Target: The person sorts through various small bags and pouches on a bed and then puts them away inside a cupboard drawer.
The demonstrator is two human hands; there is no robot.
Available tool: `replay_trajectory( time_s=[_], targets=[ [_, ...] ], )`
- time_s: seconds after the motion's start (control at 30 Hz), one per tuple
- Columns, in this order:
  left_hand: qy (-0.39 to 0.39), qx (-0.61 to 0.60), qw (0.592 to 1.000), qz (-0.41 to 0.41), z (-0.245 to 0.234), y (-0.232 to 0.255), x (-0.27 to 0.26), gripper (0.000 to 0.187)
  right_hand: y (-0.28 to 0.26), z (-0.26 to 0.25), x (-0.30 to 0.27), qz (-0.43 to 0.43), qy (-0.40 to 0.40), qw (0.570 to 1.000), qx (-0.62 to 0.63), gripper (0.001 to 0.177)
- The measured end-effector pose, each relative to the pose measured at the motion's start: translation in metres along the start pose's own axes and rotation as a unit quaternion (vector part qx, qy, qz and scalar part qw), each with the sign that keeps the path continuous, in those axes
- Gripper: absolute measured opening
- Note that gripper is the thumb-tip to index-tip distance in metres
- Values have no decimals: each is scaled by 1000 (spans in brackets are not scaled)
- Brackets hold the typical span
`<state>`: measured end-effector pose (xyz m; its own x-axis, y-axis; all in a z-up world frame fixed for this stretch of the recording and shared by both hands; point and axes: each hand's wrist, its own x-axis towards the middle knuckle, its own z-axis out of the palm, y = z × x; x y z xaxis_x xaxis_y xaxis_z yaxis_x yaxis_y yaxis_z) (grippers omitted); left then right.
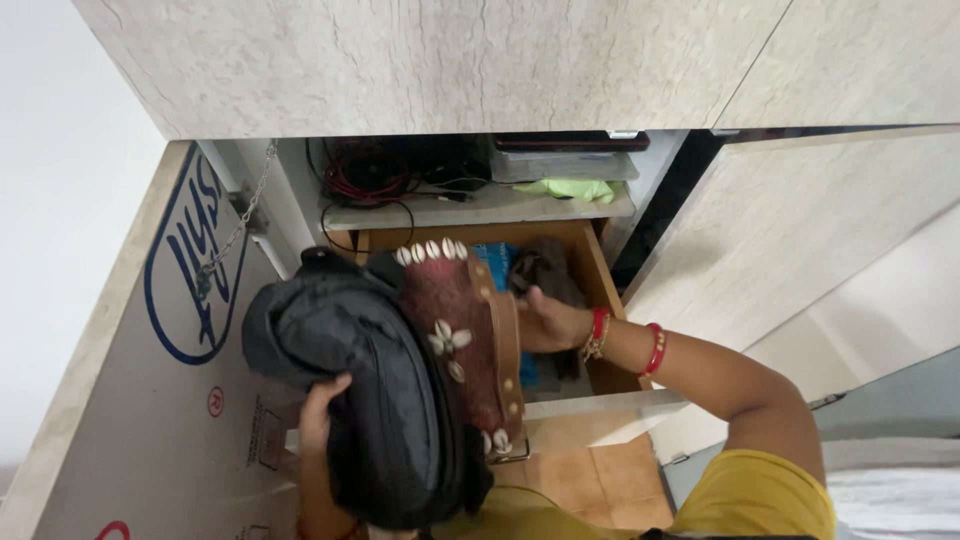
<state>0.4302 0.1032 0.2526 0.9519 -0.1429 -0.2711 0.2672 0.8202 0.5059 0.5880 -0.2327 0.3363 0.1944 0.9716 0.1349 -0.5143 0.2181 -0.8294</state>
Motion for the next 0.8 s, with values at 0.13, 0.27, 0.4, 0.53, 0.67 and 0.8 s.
replay_trajectory(
  time_s=[0.13,0.27,0.4,0.53,0.67,0.8],
  targets=[
    [128,245,949,150,49,-17,19,73,8,29,-6,26,104,985,-139,76],
    [132,279,934,181,69,-17,2,72,3,30,10,-60,256,942,-209,56],
    [123,398,867,275,79,4,-15,58,-41,40,3,-66,344,909,-224,43],
    [133,434,827,333,88,41,-30,50,-94,78,-15,-142,338,911,-192,45],
    [144,619,675,374,100,69,-5,43,-120,122,-36,-294,294,834,-361,45],
    [259,784,476,301,126,80,10,38,-136,149,-53,-358,333,685,-540,32]
  ],
)
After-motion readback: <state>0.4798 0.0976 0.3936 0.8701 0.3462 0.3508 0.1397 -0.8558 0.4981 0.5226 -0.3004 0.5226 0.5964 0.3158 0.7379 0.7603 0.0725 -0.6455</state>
